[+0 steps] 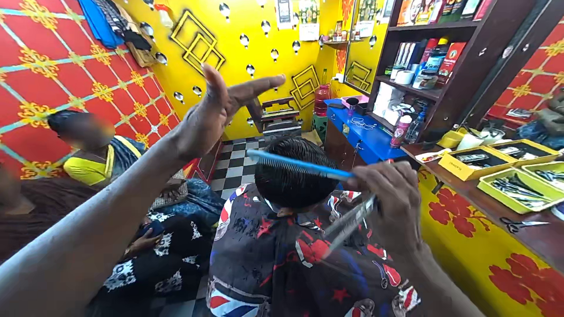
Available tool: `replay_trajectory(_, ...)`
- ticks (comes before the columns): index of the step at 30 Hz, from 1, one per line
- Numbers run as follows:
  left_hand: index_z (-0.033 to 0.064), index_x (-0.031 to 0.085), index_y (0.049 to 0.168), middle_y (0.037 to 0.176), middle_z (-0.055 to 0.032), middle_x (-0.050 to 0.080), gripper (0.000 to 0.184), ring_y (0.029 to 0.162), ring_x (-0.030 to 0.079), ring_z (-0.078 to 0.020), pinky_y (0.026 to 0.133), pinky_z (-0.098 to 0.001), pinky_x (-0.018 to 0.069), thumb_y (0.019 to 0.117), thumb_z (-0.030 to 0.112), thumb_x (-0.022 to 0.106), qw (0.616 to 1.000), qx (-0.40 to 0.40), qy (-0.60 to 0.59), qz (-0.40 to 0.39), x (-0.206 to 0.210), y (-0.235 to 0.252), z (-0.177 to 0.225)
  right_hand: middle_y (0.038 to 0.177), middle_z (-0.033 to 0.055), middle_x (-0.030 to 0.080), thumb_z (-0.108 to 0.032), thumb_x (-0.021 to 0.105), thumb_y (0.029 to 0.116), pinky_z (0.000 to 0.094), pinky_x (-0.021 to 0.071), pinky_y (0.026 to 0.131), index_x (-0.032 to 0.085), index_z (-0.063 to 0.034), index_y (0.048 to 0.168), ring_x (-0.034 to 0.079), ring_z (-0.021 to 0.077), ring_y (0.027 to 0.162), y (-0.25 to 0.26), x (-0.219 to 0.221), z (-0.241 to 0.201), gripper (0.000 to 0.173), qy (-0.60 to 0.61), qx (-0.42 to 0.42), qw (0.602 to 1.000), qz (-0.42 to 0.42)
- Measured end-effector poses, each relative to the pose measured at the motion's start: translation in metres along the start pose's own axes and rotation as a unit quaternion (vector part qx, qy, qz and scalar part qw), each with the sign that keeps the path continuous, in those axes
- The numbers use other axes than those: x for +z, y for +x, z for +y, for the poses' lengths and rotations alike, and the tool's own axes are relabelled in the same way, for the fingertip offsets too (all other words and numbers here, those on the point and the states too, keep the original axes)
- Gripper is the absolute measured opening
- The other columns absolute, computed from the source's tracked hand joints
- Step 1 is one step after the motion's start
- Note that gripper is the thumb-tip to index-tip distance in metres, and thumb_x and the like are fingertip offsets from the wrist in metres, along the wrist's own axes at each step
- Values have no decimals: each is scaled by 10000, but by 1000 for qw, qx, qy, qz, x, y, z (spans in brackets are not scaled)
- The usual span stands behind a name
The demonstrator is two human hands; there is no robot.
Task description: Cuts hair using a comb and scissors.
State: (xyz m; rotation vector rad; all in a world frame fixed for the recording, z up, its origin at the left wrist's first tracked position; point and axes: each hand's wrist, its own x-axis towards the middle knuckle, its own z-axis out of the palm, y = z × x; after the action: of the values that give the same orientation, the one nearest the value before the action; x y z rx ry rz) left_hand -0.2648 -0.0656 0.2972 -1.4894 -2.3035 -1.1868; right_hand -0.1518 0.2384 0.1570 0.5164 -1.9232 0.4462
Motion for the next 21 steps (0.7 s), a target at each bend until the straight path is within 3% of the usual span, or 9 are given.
replay_trajectory(2,107,459,1541,1600,-32,450,1037,1511,359,-212,1254,-433,272,934,768,-61,997,-16,-14,76,2,-9,-3,943,81,682,-242,566,1036,465,432,766,747,-100,1085,604,300,919,14,-2,-4,234,-29,0,999,-39)
replay_trajectory(5,104,468,1518,1562,-20,496,994,1478,415,-193,1238,-406,317,958,736,-57,984,-43,-32,169,9,-36,-9,951,92,689,-248,572,1033,462,450,727,737,-107,1106,618,306,896,-5,2,-15,229,-60,-16,997,-43)
replay_trajectory(8,114,450,1521,1557,-22,495,942,1447,453,-200,1193,-404,371,979,724,-21,967,-102,-71,221,26,-75,-16,989,72,690,-240,573,1021,443,432,750,731,-142,1123,605,286,909,-30,6,-28,212,-104,-31,993,-47)
replay_trajectory(14,130,468,1515,1526,-21,532,934,1391,520,-217,1132,-405,443,963,784,93,929,-168,-117,309,65,-155,-34,949,60,703,-183,600,984,413,447,681,767,-170,1088,627,274,853,-57,20,-42,197,-161,-49,981,-98)
replay_trajectory(16,82,545,1420,1419,-49,614,779,1300,592,-238,1095,-414,483,1041,672,205,890,-144,-116,416,87,-184,-38,933,34,715,-234,583,1014,395,470,695,766,-177,1071,644,241,853,-63,16,-51,199,-132,-27,985,-106)
replay_trajectory(18,78,615,1292,1180,0,714,571,1072,696,-171,961,-352,571,1098,513,300,833,-110,-99,534,116,-209,-40,915,14,711,-315,541,1054,366,508,770,747,-174,1058,653,188,866,-69,12,-68,249,-51,33,993,-100)
replay_trajectory(19,109,633,1252,1087,52,722,517,968,701,-113,882,-301,581,1103,490,315,822,-109,-89,552,133,-219,-37,915,11,713,-343,524,1068,341,518,801,741,-166,1056,655,165,871,-73,12,-80,281,0,67,993,-99)
replay_trajectory(21,214,669,1243,1051,119,724,539,920,685,-37,808,-238,569,1054,601,344,864,-131,-103,475,170,-232,-23,916,32,731,-339,548,1060,343,537,811,761,-133,1042,666,180,871,-82,17,-108,297,92,113,981,-124)
